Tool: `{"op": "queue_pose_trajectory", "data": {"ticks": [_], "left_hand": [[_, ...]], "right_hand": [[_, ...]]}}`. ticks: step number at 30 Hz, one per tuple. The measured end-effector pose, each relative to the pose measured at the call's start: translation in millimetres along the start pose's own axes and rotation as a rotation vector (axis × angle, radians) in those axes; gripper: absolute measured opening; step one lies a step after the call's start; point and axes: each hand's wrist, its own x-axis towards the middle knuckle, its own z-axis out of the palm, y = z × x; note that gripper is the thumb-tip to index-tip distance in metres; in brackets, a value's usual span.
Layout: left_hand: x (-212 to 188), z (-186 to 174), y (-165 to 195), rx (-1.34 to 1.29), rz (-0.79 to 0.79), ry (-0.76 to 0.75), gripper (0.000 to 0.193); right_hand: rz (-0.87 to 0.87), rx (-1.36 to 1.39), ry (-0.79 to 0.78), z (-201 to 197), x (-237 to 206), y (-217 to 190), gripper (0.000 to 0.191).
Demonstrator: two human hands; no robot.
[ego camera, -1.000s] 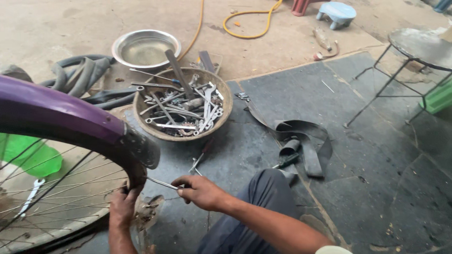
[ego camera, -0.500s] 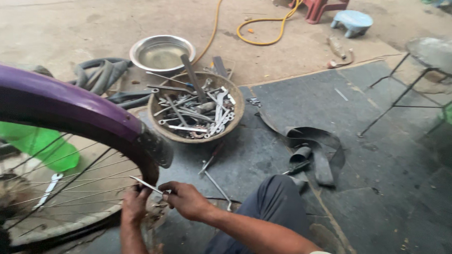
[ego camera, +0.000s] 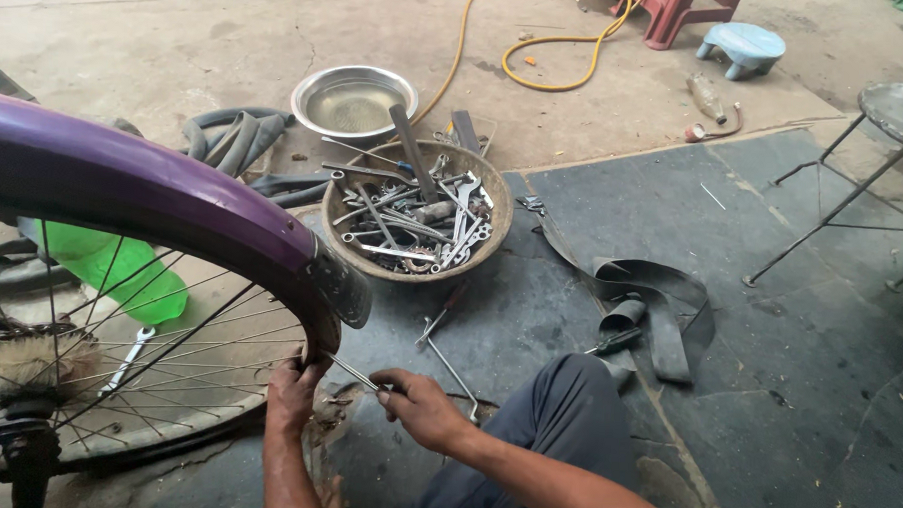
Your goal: The person uses a metal tire lever to pry the tire bead off the rim of a bicycle wheel. They work their way around the circumference of the wheel, repeatedly inserting the lever and pulling the tire away from the rim to loosen it.
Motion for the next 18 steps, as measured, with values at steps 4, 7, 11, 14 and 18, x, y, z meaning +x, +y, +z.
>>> {"op": "queue_pose_trajectory", "data": {"ticks": [4,7,11,14,18], "left_hand": [[-2.3,2.2,7.3,-0.034,-0.069,0.006,0.036],[-2.3,5.3,2.9,-0.046,-0.111,0.011,0.035],[2.4,3.8,-6.2,-0.05,-0.047,-0.006,0.036],[9.6,1.3,-9.6,0.025,-0.027,0.013,0.04],[11.8,14.6,-18.1,0.078,-0.161,0.004,0.044]], "right_hand": [[0.02,-0.034,-0.048,-13.6,7.1,-0.4,0.037],[0.041,-0.079,-0.062,-17.7,8.3,-4.6,0.038],[0.249,0.258,-0.048,-1.0,0.4,-6.1,0.038],[0.063,0.13,0.036,5.1,-0.8,3.5,0.038],[-0.019,-0.126,-0.166,-41.8,37.2,20.3,0.037]]}}
